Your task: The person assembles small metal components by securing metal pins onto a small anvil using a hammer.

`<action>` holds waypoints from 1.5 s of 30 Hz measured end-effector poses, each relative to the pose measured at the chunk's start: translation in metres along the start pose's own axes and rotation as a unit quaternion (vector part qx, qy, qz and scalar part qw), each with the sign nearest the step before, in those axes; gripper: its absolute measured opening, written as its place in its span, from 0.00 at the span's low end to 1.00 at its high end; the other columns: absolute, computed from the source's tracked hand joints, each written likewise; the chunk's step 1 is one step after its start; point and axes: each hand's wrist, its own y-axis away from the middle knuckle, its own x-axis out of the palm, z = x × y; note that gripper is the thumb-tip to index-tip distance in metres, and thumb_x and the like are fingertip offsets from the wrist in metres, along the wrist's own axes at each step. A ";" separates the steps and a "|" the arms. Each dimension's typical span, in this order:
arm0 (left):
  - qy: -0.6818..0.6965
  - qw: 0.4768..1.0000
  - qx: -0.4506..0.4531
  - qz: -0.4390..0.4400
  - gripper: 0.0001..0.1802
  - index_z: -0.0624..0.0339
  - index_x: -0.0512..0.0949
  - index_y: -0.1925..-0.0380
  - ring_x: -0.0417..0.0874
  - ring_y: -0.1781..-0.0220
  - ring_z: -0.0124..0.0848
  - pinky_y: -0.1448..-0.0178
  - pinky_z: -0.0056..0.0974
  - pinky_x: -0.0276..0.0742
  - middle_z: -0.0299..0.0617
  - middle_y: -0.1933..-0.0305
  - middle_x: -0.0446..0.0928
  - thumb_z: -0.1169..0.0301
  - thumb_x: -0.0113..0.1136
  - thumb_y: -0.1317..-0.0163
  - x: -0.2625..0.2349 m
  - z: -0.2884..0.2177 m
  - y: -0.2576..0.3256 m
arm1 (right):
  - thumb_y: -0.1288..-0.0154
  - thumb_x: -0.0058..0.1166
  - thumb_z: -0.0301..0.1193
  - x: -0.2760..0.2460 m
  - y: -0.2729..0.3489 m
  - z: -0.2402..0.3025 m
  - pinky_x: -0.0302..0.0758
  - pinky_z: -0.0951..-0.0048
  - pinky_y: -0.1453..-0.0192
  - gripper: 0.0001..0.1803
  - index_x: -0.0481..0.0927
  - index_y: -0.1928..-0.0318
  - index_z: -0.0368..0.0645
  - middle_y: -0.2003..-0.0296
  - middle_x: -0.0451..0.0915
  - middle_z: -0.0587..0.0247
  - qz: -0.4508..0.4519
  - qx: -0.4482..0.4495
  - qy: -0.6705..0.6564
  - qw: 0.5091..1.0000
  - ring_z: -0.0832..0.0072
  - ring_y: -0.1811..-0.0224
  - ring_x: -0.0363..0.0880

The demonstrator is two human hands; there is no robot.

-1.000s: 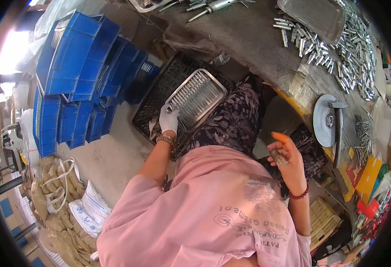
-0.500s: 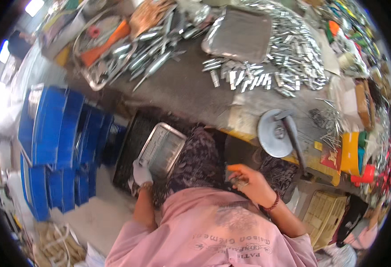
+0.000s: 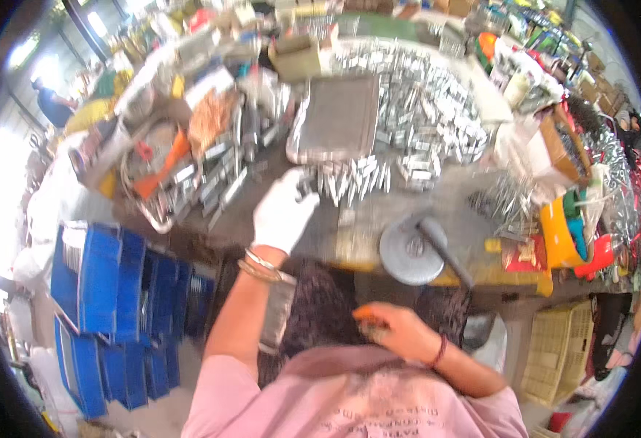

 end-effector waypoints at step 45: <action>0.105 0.950 0.282 0.081 0.10 0.57 0.90 0.57 0.86 0.53 0.45 0.45 0.46 0.82 0.44 0.60 0.85 0.71 0.76 0.38 0.059 -0.088 0.075 | 0.42 0.63 0.21 -0.212 0.026 -0.047 0.78 0.51 0.40 0.14 0.86 0.55 0.46 0.56 0.83 0.58 -0.340 -0.015 0.565 0.752 0.53 0.47 0.82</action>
